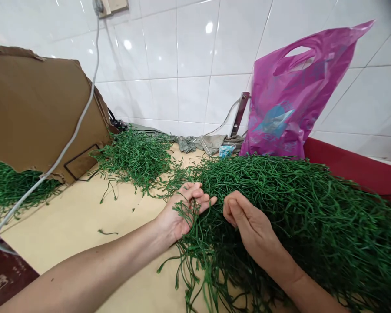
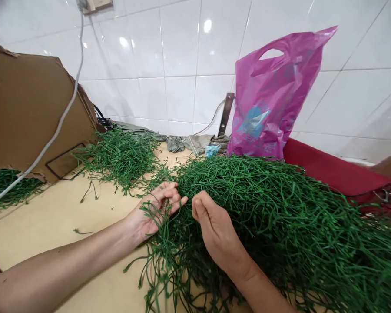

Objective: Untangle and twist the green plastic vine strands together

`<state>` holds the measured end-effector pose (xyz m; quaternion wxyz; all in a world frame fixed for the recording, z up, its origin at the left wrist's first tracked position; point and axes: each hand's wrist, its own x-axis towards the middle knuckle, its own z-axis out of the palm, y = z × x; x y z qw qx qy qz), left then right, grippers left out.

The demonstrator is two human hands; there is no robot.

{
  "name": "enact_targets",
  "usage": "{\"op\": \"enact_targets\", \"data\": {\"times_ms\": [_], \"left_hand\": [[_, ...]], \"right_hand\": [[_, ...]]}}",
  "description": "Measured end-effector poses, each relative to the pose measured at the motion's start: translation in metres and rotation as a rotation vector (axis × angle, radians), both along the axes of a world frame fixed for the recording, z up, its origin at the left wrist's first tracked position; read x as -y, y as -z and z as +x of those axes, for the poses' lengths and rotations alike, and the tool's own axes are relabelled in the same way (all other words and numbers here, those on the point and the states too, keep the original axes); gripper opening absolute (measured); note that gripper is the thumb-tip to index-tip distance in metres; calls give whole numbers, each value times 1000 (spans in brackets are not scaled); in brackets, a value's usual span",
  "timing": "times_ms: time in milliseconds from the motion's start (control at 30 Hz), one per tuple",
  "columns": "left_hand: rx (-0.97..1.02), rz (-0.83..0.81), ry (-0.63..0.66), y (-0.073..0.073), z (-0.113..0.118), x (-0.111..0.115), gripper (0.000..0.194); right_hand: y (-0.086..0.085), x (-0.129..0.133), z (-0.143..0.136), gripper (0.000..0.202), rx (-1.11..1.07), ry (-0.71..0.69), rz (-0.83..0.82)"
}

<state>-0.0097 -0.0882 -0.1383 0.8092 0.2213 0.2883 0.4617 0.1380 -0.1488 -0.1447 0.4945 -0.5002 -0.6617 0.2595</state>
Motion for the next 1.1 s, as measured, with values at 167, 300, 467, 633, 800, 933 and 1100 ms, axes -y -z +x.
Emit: {"op": "enact_targets", "data": {"times_ms": [167, 300, 467, 633, 800, 933, 1100], "left_hand": [[71, 86, -6, -1, -3, -6, 15], [79, 182, 0, -4, -6, -3, 19], [-5, 279, -39, -12, -12, -1, 26], [-80, 389, -83, -17, -17, -3, 31], [-131, 410, -131, -19, -17, -3, 34], [-79, 423, -130, -20, -13, 3, 33], [-50, 367, -19, -23, -6, 22, 30]], "right_hand": [[-1, -4, -2, 43, -82, 5, -30], [-3, -5, 1, 26, -59, 62, -36], [-20, -1, 10, 24, 93, 252, 137], [-27, 14, 3, 23, 343, 337, 398], [-20, 30, -19, 17, 516, 210, 461], [-13, 33, -33, 25, 504, 217, 419], [-9, 26, -41, 17, 308, 207, 232]]}}
